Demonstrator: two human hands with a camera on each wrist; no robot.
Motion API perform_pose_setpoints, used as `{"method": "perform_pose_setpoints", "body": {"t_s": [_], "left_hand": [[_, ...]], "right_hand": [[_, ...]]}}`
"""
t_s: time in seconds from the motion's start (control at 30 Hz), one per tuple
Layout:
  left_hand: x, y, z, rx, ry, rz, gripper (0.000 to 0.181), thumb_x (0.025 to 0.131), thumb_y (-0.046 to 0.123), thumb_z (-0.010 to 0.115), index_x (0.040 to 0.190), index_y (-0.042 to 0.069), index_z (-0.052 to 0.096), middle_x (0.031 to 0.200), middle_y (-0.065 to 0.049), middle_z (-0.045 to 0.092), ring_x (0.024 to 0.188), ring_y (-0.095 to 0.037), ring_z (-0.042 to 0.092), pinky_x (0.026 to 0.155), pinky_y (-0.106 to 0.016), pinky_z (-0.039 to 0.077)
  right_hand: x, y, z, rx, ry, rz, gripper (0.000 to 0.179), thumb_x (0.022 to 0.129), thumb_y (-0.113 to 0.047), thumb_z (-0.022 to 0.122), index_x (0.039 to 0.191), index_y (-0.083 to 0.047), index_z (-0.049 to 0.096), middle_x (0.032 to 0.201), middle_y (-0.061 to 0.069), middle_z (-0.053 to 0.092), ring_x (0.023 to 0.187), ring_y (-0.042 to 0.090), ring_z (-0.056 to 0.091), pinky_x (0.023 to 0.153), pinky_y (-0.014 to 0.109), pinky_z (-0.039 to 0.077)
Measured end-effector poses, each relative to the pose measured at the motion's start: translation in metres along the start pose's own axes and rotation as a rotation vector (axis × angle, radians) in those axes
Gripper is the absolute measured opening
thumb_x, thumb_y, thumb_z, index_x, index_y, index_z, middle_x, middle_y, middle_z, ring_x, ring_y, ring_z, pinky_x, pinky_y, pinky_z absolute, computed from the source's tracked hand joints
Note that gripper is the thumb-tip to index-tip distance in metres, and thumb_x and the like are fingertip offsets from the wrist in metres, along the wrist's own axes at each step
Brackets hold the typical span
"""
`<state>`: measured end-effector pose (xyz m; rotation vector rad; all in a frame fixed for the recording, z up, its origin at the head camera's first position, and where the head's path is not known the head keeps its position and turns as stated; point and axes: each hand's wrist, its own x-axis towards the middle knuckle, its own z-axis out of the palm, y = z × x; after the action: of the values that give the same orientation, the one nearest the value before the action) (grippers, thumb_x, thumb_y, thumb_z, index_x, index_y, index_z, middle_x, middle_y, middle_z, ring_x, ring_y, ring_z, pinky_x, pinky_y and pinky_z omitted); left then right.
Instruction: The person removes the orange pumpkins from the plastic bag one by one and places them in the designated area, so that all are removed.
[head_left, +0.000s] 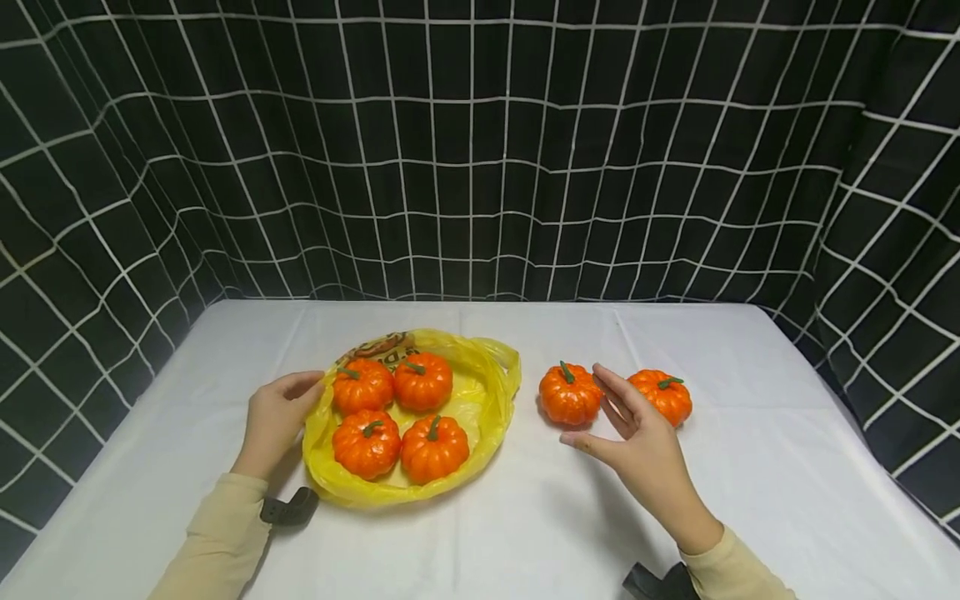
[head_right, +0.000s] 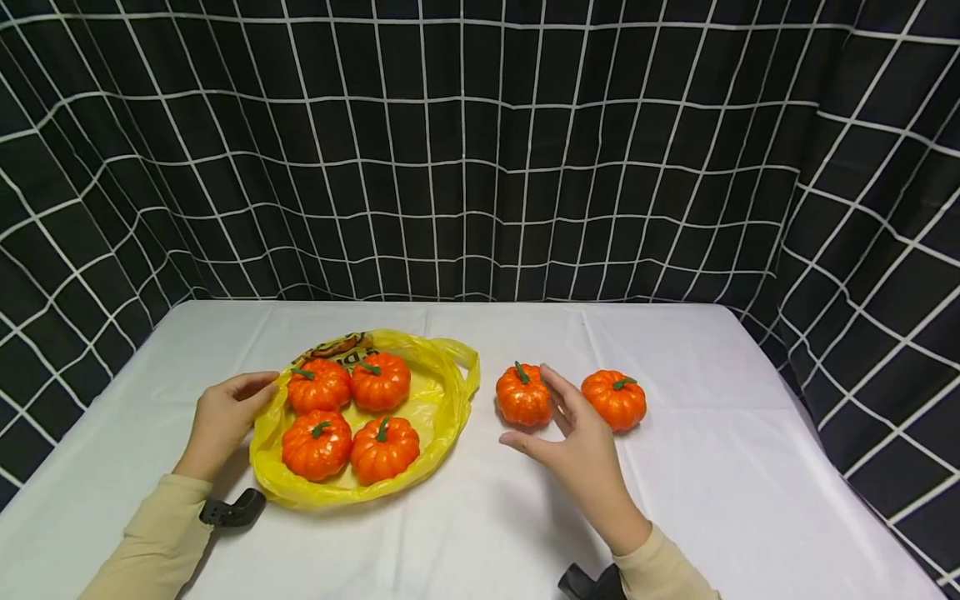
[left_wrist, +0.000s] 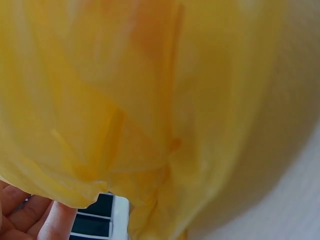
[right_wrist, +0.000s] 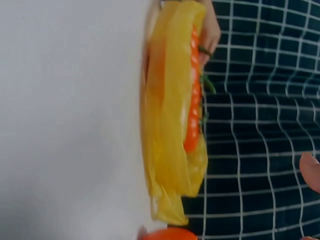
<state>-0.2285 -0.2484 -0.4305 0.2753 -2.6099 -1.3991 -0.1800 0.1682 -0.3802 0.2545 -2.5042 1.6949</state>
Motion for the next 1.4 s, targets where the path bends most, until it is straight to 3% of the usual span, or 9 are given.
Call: {"method": "perform_pose_setpoints", "body": {"t_s": [0.13, 0.43, 0.57, 0.87, 1.4], "left_hand": [[-0.001, 0.0, 0.001, -0.001, -0.003, 0.002, 0.037, 0.099, 0.026, 0.059, 0.128, 0.003, 0.065, 0.128, -0.021, 0.066, 0.122, -0.034, 0.06, 0.095, -0.04, 0.056], [0.002, -0.003, 0.0, 0.003, 0.001, 0.02, 0.037, 0.099, 0.024, 0.059, 0.127, 0.001, 0.065, 0.127, -0.023, 0.066, 0.124, -0.037, 0.059, 0.107, -0.049, 0.047], [0.002, -0.002, 0.001, 0.007, 0.002, 0.015, 0.037, 0.099, 0.025, 0.059, 0.127, 0.002, 0.065, 0.127, -0.022, 0.066, 0.123, -0.036, 0.059, 0.105, -0.049, 0.049], [0.0, -0.001, 0.002, 0.007, 0.006, 0.002, 0.037, 0.099, 0.025, 0.058, 0.127, 0.002, 0.065, 0.127, -0.022, 0.067, 0.124, -0.036, 0.059, 0.104, -0.048, 0.05], [-0.003, 0.004, 0.002, -0.004, -0.007, 0.0, 0.038, 0.1, 0.026, 0.058, 0.128, 0.001, 0.064, 0.13, -0.023, 0.065, 0.125, -0.036, 0.058, 0.104, -0.048, 0.051]], "right_hand": [[-0.001, -0.002, 0.012, 0.005, -0.027, -0.023, 0.086, 0.073, -0.012, 0.088, 0.147, -0.002, 0.044, 0.155, 0.013, 0.043, 0.145, 0.028, 0.04, 0.106, 0.015, 0.038], [0.005, -0.011, 0.041, 0.015, -0.131, -0.049, 0.079, 0.073, -0.013, 0.088, 0.142, -0.002, 0.051, 0.147, 0.016, 0.053, 0.137, 0.031, 0.051, 0.11, 0.037, 0.043], [0.011, -0.01, 0.052, 0.053, -0.16, -0.062, 0.073, 0.074, -0.009, 0.086, 0.138, 0.001, 0.054, 0.145, 0.018, 0.055, 0.138, 0.031, 0.05, 0.111, 0.036, 0.042], [0.021, -0.01, 0.076, 0.109, -0.231, 0.028, 0.074, 0.074, -0.008, 0.086, 0.139, 0.001, 0.053, 0.146, 0.018, 0.053, 0.14, 0.031, 0.047, 0.114, 0.038, 0.041], [0.031, -0.01, 0.108, 0.046, -0.294, 0.018, 0.07, 0.075, -0.008, 0.085, 0.136, 0.006, 0.054, 0.141, 0.025, 0.056, 0.132, 0.039, 0.053, 0.108, 0.043, 0.047]]}}
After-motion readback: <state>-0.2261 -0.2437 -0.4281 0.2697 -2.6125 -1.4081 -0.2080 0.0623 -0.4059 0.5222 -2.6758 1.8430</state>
